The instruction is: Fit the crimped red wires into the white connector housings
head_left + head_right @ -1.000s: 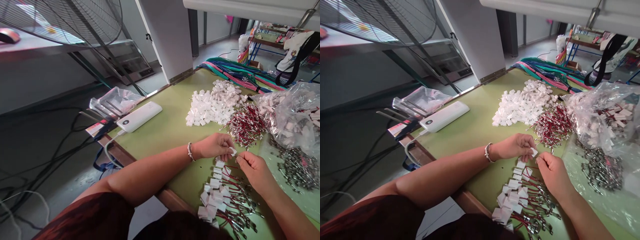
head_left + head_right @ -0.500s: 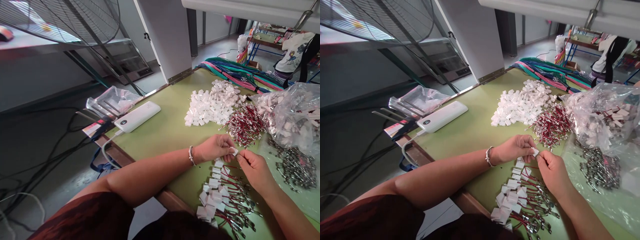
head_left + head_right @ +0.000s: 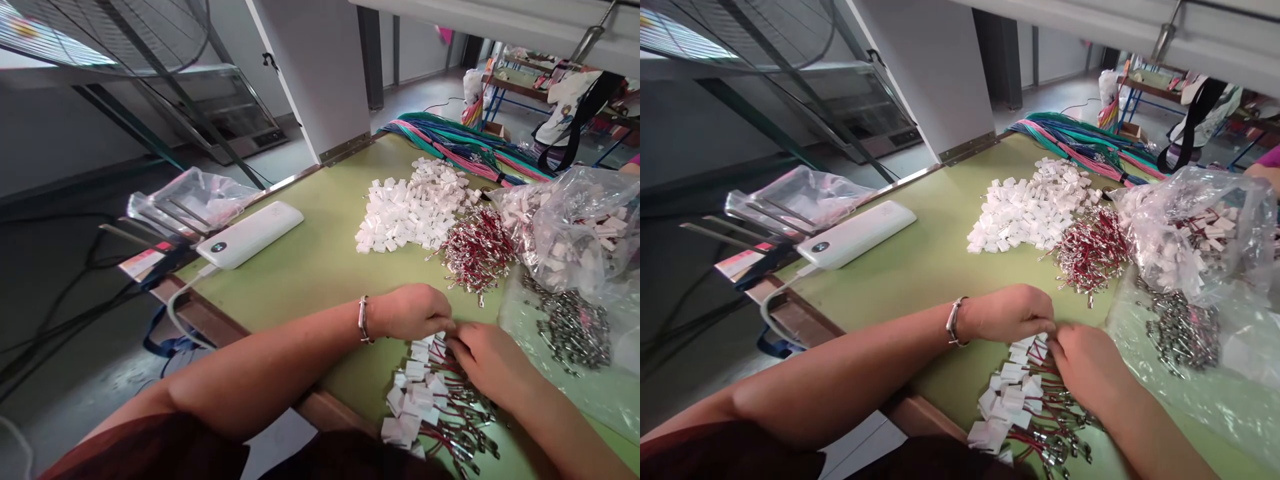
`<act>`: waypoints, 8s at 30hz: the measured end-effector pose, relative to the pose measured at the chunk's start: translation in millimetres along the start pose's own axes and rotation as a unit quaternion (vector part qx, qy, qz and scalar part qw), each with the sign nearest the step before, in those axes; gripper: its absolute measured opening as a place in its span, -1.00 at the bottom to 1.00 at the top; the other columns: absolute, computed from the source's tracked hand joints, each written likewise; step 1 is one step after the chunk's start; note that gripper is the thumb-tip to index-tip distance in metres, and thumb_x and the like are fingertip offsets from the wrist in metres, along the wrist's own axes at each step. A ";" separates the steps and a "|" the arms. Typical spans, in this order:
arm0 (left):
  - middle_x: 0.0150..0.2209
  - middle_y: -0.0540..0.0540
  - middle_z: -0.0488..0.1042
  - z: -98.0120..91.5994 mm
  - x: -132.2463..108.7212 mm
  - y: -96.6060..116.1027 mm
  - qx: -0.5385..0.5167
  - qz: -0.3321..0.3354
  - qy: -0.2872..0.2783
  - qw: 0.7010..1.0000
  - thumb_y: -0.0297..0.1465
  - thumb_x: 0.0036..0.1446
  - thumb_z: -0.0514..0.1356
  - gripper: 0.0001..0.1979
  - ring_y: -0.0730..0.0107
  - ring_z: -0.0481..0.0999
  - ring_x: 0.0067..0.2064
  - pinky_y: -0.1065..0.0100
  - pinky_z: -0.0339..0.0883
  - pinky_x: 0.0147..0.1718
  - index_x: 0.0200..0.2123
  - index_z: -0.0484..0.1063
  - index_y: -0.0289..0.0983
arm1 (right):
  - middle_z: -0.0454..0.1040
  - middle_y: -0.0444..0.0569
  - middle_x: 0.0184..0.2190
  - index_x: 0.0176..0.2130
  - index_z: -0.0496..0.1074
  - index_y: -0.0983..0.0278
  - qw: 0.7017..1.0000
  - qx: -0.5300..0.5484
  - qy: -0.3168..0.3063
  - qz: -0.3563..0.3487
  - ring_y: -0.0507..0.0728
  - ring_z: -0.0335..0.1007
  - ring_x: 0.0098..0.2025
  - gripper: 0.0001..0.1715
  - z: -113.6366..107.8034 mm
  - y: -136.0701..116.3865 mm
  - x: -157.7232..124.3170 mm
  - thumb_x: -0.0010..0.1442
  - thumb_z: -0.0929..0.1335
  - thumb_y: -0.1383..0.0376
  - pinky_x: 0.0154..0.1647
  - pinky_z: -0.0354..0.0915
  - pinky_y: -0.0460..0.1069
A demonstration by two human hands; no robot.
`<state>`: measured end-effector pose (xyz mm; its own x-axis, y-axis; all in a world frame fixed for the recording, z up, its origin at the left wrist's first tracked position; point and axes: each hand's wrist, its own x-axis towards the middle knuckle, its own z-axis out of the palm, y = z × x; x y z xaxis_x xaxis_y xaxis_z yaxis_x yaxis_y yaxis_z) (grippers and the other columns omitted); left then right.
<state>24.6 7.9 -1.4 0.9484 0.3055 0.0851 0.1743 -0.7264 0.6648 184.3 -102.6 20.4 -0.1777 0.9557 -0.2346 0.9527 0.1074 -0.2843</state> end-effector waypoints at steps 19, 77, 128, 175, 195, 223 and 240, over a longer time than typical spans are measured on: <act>-0.35 -0.12 0.54 0.3 6.4 -8.1 -0.120 0.002 0.046 0.992 -0.39 0.26 0.08 -0.75 0.45 0.47 -0.32 0.43 0.35 -0.26 -0.36 0.52 -0.34 | 0.52 0.02 -0.15 -0.02 0.48 0.23 0.968 -0.090 0.211 0.104 0.11 0.41 -0.30 -0.62 -20.8 99.0 27.4 0.23 0.23 0.40 -0.32 0.20 -0.03; -0.58 0.07 0.30 2.4 5.0 -7.4 -0.340 -0.148 0.210 0.905 -0.19 0.14 0.23 -0.72 0.60 0.11 -0.56 0.48 0.02 -0.60 -0.35 0.56 -0.31 | 0.40 -0.10 -0.66 -0.49 0.32 0.14 0.967 -0.070 0.198 0.145 0.13 0.28 -0.67 -0.82 -23.9 132.6 -5.4 0.14 0.27 0.23 -0.67 0.04 -0.01; -0.49 -0.01 0.33 -10.0 2.6 -14.8 -0.129 -0.081 0.167 0.974 -0.31 0.37 -0.13 -0.61 0.51 0.29 -0.47 0.46 0.26 -0.47 -0.28 0.43 -0.32 | 0.57 0.10 -0.33 -0.02 0.49 0.18 0.933 -0.219 0.155 0.241 0.18 0.43 -0.47 -0.63 -26.2 135.6 2.3 0.24 0.26 0.21 -0.49 0.11 0.00; -0.45 0.01 0.48 7.5 0.2 -5.5 0.230 0.073 0.073 0.968 -0.47 0.25 0.09 -0.84 0.46 0.41 -0.43 0.40 0.10 -0.56 -0.29 0.48 -0.24 | 0.49 -0.09 -0.51 -0.38 0.50 0.26 0.964 0.158 0.200 -0.077 0.04 0.37 -0.49 -0.75 9.1 27.2 6.3 0.21 0.26 0.36 -0.48 0.26 -0.06; -0.36 -0.11 0.47 8.6 4.1 -10.4 0.137 0.058 0.127 0.981 -0.38 0.33 0.04 -0.74 0.34 0.44 -0.29 0.32 0.37 -0.26 -0.27 0.52 -0.31 | 0.48 -0.01 -0.46 -0.38 0.45 0.25 0.950 -0.024 0.306 0.055 0.11 0.33 -0.48 -0.69 11.6 62.5 34.2 0.28 0.22 0.21 -0.47 0.12 -0.01; -0.33 -0.10 0.50 1.5 6.6 -11.2 0.050 -0.054 0.207 0.976 -0.40 0.34 0.00 -0.74 0.39 0.48 -0.29 0.32 0.40 -0.26 -0.26 0.47 -0.30 | 0.48 -0.02 -0.38 -0.34 0.51 0.26 0.957 0.038 0.268 0.105 0.12 0.37 -0.42 -0.79 8.4 82.7 41.5 0.18 0.30 0.23 -0.37 0.25 0.03; -0.34 -0.13 0.50 2.3 2.1 -9.4 0.051 0.078 0.254 0.963 -0.39 0.35 0.00 -0.74 0.41 0.48 -0.31 0.37 0.42 -0.31 -0.20 0.49 -0.29 | 0.51 -0.05 -0.50 -0.36 0.40 0.24 0.916 0.252 0.293 0.110 0.08 0.34 -0.57 -0.71 -14.4 84.8 25.2 0.22 0.28 0.08 -0.57 0.20 -0.04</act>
<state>25.6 14.0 -9.2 0.7179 0.4310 0.5467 0.0902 -0.8363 0.5409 264.2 -65.5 3.8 0.3085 0.9377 0.1599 0.6880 -0.1039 -0.7183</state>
